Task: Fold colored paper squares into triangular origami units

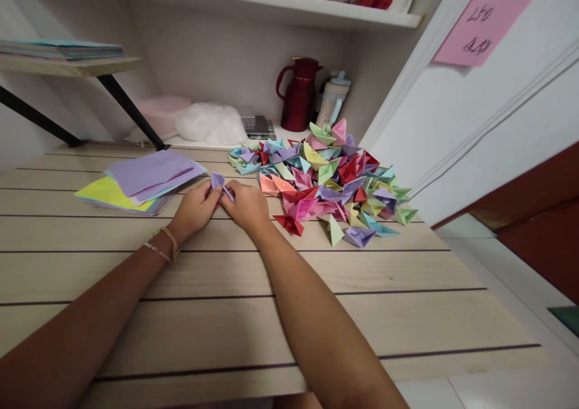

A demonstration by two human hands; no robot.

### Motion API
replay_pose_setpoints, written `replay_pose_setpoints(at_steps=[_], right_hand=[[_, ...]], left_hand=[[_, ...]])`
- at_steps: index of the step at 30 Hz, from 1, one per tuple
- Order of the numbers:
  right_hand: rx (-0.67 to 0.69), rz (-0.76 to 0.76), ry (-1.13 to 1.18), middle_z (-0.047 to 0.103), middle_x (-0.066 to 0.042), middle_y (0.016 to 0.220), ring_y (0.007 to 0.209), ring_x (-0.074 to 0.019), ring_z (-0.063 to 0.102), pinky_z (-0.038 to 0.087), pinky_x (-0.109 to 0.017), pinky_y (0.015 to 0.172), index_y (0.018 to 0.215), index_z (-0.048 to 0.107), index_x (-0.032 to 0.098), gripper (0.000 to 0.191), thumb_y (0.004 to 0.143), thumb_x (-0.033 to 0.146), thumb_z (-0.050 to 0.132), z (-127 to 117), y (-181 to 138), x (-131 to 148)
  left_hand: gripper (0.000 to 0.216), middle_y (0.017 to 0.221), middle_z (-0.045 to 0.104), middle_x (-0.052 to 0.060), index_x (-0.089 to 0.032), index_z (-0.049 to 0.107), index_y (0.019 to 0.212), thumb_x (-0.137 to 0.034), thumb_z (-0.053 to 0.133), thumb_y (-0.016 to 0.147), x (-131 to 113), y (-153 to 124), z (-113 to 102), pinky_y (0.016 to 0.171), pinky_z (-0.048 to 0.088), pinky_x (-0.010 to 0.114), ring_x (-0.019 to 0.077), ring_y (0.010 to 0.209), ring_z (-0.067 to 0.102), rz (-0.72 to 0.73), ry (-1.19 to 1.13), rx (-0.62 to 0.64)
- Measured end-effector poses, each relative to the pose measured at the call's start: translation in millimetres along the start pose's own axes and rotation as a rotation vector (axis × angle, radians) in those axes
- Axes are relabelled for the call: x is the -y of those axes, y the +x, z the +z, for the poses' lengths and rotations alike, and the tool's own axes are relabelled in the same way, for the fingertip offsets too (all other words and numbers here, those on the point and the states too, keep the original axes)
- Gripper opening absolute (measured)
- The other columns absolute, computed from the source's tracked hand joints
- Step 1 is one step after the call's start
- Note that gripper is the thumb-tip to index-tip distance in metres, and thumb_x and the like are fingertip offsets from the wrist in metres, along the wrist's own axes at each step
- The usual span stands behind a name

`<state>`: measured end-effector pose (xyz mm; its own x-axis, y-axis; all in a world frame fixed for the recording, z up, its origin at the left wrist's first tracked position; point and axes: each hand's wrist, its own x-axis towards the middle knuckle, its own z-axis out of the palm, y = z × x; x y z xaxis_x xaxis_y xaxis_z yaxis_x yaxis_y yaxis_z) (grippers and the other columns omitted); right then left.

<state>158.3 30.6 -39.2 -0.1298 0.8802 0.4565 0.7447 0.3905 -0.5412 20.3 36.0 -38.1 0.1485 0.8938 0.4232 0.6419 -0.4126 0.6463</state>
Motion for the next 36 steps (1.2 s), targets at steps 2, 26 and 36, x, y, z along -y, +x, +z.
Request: replay_pose_setpoints(at_steps=[2,26,36], right_hand=[[0.001,0.004,-0.038,0.067,-0.003,0.07,0.065,-0.0179,0.059,0.039,-0.025,0.061,0.094,0.066,0.022,0.024,0.081,0.036,0.052,-0.7,-1.7,3.1],[-0.056,0.071,0.645,0.07,-0.003,0.096,0.081,-0.0148,0.063,0.048,-0.024,0.07,0.098,0.069,0.02,0.031,0.076,0.016,0.048,4.2,8.4,-13.2],[-0.034,0.133,0.932,0.07,-0.003,0.082,0.061,-0.0117,0.058,0.046,-0.023,0.056,0.09,0.071,0.018,0.026,0.068,0.022,0.058,8.7,13.7,-23.7]], left_hand=[[0.022,0.062,0.057,0.004,-0.019,0.057,0.072,-0.029,0.042,0.084,0.4,0.1,-0.1,0.061,0.036,0.028,0.0189,0.059,0.052,0.002,0.024,-0.014],[0.025,0.073,0.068,0.004,-0.015,0.069,0.089,-0.032,0.058,0.075,-6.5,0.1,-4.1,0.061,0.05,0.028,0.0161,0.061,0.062,-0.108,-0.48,0.065],[0.036,0.063,0.067,0.004,-0.012,0.069,0.089,-0.043,0.064,0.071,-8.1,2.3,-5.6,0.06,0.051,0.027,0.014,0.056,0.062,-0.208,-0.728,0.07]])
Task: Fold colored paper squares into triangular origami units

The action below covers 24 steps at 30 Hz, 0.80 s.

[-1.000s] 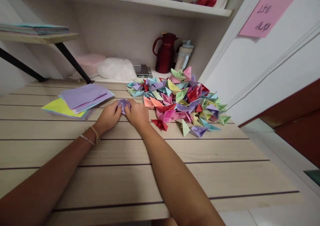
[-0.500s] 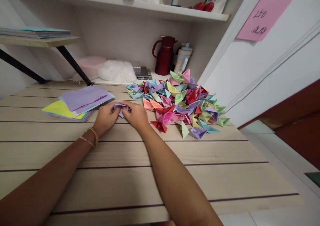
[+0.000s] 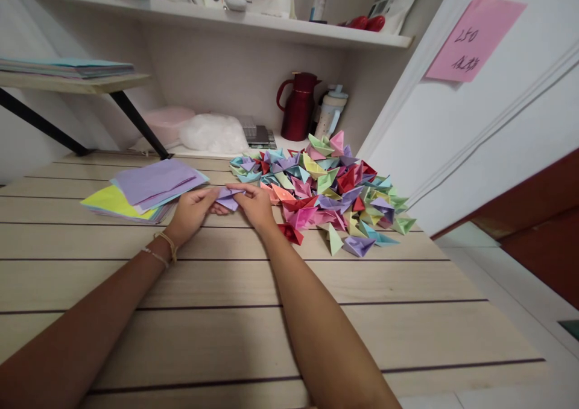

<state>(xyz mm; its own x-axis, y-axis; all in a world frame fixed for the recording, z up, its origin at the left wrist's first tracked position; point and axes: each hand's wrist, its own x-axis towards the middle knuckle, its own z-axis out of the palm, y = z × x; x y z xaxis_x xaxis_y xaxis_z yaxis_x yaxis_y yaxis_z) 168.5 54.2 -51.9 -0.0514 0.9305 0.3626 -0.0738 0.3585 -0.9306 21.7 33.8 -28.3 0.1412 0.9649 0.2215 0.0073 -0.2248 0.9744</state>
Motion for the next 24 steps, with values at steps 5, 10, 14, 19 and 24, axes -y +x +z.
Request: replay_pose_setpoints(at_steps=[5,10,14,19,24], right_hand=[[0.135,0.023,0.097,0.07,-0.002,0.091,0.074,-0.0124,0.062,0.049,-0.025,0.069,0.094,0.07,0.02,0.032,0.063,0.019,0.064,2.2,-3.7,5.9],[0.169,0.085,0.104,0.07,-0.002,0.084,0.073,-0.0135,0.063,0.05,-0.026,0.07,0.083,0.071,0.018,0.026,0.059,0.027,0.073,5.6,-7.1,10.9],[0.029,0.114,0.145,0.065,0.0,0.068,0.058,-0.0107,0.059,0.05,-0.023,0.056,0.07,0.066,0.016,0.025,0.061,0.039,0.072,7.6,-4.7,10.1],[-0.017,0.104,0.126,0.06,0.002,0.059,0.047,-0.0089,0.055,0.042,-0.019,0.045,0.068,0.061,0.016,0.03,0.066,0.046,0.067,7.3,-1.9,9.5],[-0.032,0.076,0.134,0.056,0.005,0.053,0.045,-0.01,0.054,0.039,-0.019,0.043,0.089,0.057,0.02,0.026,0.072,0.039,0.062,6.0,-3.5,8.3]], left_hand=[[0.032,0.063,0.065,0.001,-0.014,0.062,0.089,-0.033,0.069,0.065,6.7,5.6,-5.1,0.056,0.049,0.024,0.0109,0.052,0.059,-0.022,-0.093,-0.097],[0.023,0.061,0.063,-0.002,-0.016,0.058,0.085,-0.028,0.065,0.066,7.7,7.1,-8.4,0.051,0.046,0.021,0.01,0.052,0.058,-0.012,-0.11,-0.145],[0.021,0.063,0.063,-0.001,-0.015,0.06,0.079,-0.032,0.063,0.068,3.4,4.8,-4.4,0.055,0.048,0.023,0.0103,0.054,0.059,-0.04,-0.156,-0.104],[0.032,0.067,0.067,0.004,-0.012,0.065,0.077,-0.038,0.073,0.06,3.0,3.6,-1.4,0.063,0.049,0.025,0.013,0.061,0.061,-0.024,-0.089,-0.097],[0.028,0.062,0.064,0.002,-0.012,0.065,0.069,-0.039,0.07,0.064,5.2,5.1,-2.6,0.059,0.047,0.023,0.012,0.058,0.058,0.009,-0.014,-0.144]])
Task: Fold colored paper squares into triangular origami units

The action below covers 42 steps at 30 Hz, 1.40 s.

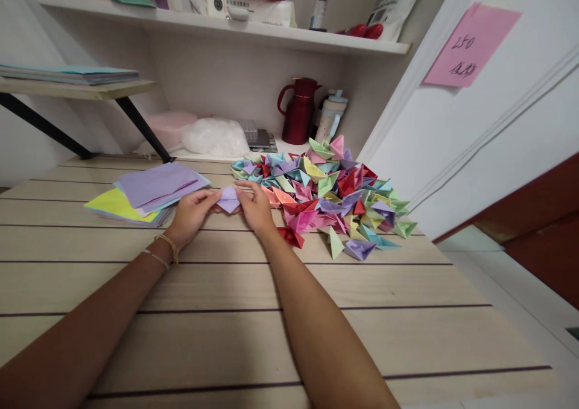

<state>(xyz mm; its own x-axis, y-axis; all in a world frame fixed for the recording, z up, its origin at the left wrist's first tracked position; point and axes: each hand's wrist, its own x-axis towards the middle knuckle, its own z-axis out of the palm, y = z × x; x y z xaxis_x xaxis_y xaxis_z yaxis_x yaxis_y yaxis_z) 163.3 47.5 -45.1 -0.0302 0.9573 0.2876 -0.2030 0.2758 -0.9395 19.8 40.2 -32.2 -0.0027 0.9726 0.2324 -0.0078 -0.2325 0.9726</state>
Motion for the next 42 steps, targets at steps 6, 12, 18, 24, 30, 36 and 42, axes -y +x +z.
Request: replay_pose_setpoints(at_steps=[6,12,18,24,30,36,42], right_hand=[[0.085,-0.017,-0.003,0.056,0.004,0.059,0.048,-0.0084,0.05,0.037,-0.019,0.046,0.084,0.057,0.019,0.024,0.069,0.037,0.065,1.0,-2.1,1.4],[0.156,-0.019,-0.213,0.039,0.01,0.048,0.042,-0.0048,0.031,0.024,-0.018,0.041,0.102,0.062,0.016,0.047,0.059,0.03,0.074,-0.4,-4.5,0.5],[0.059,-0.104,-0.387,0.061,0.001,0.068,0.056,-0.0105,0.048,0.039,-0.023,0.055,0.098,0.067,0.018,0.033,0.067,0.028,0.068,-4.4,0.6,-8.5],[0.035,-0.158,-0.416,0.066,-0.002,0.079,0.068,-0.0139,0.055,0.044,-0.026,0.065,0.093,0.067,0.019,0.022,0.072,0.024,0.06,-4.8,-0.6,-4.5],[0.018,-0.115,-0.284,0.063,0.0,0.078,0.057,-0.0103,0.052,0.044,-0.024,0.056,0.099,0.063,0.019,0.033,0.069,0.031,0.066,-1.7,-0.7,-3.1],[0.031,-0.005,-0.027,0.058,0.003,0.063,0.054,-0.0098,0.054,0.045,-0.022,0.052,0.098,0.061,0.019,0.038,0.07,0.045,0.063,3.1,-1.9,6.3],[0.056,0.02,-0.009,0.061,0.001,0.068,0.053,-0.0091,0.054,0.044,-0.02,0.049,0.09,0.063,0.019,0.033,0.071,0.045,0.06,3.9,-3.0,11.8]], left_hand=[[0.029,0.058,0.06,-0.003,-0.016,0.059,0.085,-0.029,0.071,0.063,4.0,1.4,-3.1,0.055,0.046,0.021,0.01,0.052,0.058,0.013,-0.092,-0.007],[0.023,0.064,0.063,0.0,-0.014,0.067,0.085,-0.029,0.065,0.067,4.3,3.2,-4.7,0.054,0.044,0.021,0.0079,0.05,0.053,0.013,-0.026,-0.06],[0.036,0.083,0.069,0.006,-0.013,0.068,0.092,-0.034,0.07,0.063,4.9,1.4,-2.7,0.065,0.048,0.026,0.0132,0.066,0.06,0.009,0.02,0.043],[0.042,0.089,0.069,0.009,-0.012,0.068,0.094,-0.038,0.073,0.061,8.7,0.3,-3.5,0.074,0.049,0.031,0.019,0.079,0.063,0.087,0.113,0.096],[0.037,0.079,0.069,0.006,-0.014,0.069,0.085,-0.046,0.066,0.067,5.9,0.5,-3.8,0.064,0.047,0.026,0.0144,0.065,0.06,0.065,0.15,0.049],[0.035,0.054,0.059,0.0,-0.015,0.062,0.065,-0.049,0.059,0.072,1.6,1.1,-2.8,0.056,0.042,0.023,0.0126,0.055,0.055,0.042,0.204,0.024],[0.028,0.059,0.057,-0.003,-0.016,0.058,0.082,-0.042,0.061,0.072,4.1,2.6,-1.1,0.049,0.042,0.021,0.0101,0.048,0.053,-0.019,0.033,-0.036]])
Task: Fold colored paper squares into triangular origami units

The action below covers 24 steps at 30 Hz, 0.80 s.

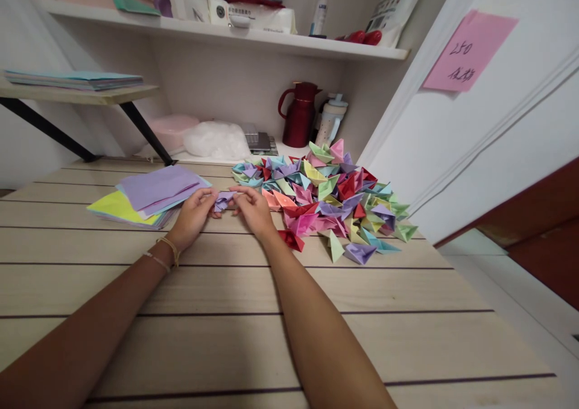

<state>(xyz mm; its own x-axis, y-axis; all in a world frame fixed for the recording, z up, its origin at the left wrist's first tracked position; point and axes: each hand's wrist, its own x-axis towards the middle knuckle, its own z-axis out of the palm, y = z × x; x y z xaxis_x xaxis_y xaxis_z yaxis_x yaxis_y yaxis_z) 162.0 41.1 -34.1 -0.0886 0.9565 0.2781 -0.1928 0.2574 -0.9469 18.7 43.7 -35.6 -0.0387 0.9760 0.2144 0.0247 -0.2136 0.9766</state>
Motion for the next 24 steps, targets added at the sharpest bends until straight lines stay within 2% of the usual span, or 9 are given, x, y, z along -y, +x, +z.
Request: replay_pose_setpoints(at_steps=[2,6,8,12,17,19,22,24], right_hand=[[-0.02,-0.003,-0.038,0.06,0.001,0.066,0.054,-0.0094,0.053,0.045,-0.021,0.05,0.086,0.062,0.018,0.032,0.067,0.045,0.064,0.2,0.4,-2.3],[-0.057,-0.005,-0.081,0.057,0.001,0.065,0.053,-0.009,0.051,0.045,-0.021,0.05,0.076,0.06,0.017,0.033,0.066,0.048,0.065,-0.7,2.7,-8.8],[-0.075,-0.004,-0.079,0.057,0.001,0.066,0.051,-0.0086,0.05,0.044,-0.021,0.049,0.075,0.059,0.017,0.033,0.066,0.049,0.065,-1.9,4.0,-11.6],[-0.119,-0.016,-0.07,0.057,0.001,0.067,0.051,-0.0091,0.051,0.044,-0.021,0.049,0.074,0.06,0.017,0.032,0.067,0.047,0.064,-5.1,6.1,-15.5],[-0.168,-0.045,-0.114,0.056,0.002,0.061,0.054,-0.0101,0.052,0.042,-0.021,0.052,0.067,0.059,0.016,0.03,0.069,0.047,0.063,-7.7,7.3,-16.5],[-0.151,-0.032,-0.078,0.056,0.003,0.06,0.052,-0.0098,0.052,0.042,-0.021,0.05,0.078,0.06,0.017,0.03,0.07,0.046,0.062,-7.1,7.0,-15.4],[-0.112,-0.02,-0.029,0.056,0.005,0.059,0.049,-0.0093,0.052,0.041,-0.02,0.048,0.1,0.058,0.019,0.039,0.071,0.045,0.062,-5.0,6.2,-12.9],[-0.083,-0.033,-0.023,0.06,0.001,0.068,0.052,-0.009,0.052,0.043,-0.021,0.049,0.101,0.061,0.019,0.04,0.072,0.046,0.061,-3.7,5.2,-10.7]], left_hand=[[0.029,0.059,0.057,-0.003,-0.016,0.058,0.081,-0.044,0.06,0.073,0.4,-0.2,0.4,0.048,0.042,0.022,0.0096,0.047,0.052,0.0,-0.038,0.003],[0.04,0.054,0.054,0.0,-0.016,0.055,0.064,-0.054,0.052,0.076,1.7,-0.2,0.8,0.049,0.042,0.023,0.01,0.047,0.05,0.017,-0.059,0.091],[0.043,0.054,0.055,0.001,-0.016,0.056,0.063,-0.057,0.051,0.076,2.1,0.0,0.8,0.048,0.042,0.023,0.0106,0.047,0.05,0.015,-0.061,0.106],[0.038,0.056,0.056,0.0,-0.016,0.056,0.064,-0.052,0.055,0.075,-0.8,-0.7,0.4,0.049,0.042,0.024,0.0106,0.047,0.051,-0.004,-0.095,0.135],[0.029,0.061,0.06,0.002,-0.015,0.061,0.071,-0.044,0.062,0.072,-5.7,-3.5,0.5,0.053,0.044,0.023,0.0109,0.053,0.054,0.023,-0.05,0.264],[0.031,0.06,0.061,0.002,-0.015,0.061,0.071,-0.046,0.061,0.073,-5.6,-3.9,1.0,0.053,0.043,0.023,0.0112,0.053,0.054,0.027,-0.034,0.259],[0.037,0.054,0.059,0.002,-0.015,0.059,0.064,-0.051,0.058,0.074,-4.5,-3.6,1.8,0.051,0.042,0.023,0.0108,0.049,0.052,0.01,-0.03,0.202],[0.041,0.053,0.059,0.002,-0.015,0.059,0.062,-0.054,0.056,0.074,-4.1,-3.3,2.0,0.051,0.042,0.023,0.0109,0.047,0.052,-0.002,-0.03,0.178]])
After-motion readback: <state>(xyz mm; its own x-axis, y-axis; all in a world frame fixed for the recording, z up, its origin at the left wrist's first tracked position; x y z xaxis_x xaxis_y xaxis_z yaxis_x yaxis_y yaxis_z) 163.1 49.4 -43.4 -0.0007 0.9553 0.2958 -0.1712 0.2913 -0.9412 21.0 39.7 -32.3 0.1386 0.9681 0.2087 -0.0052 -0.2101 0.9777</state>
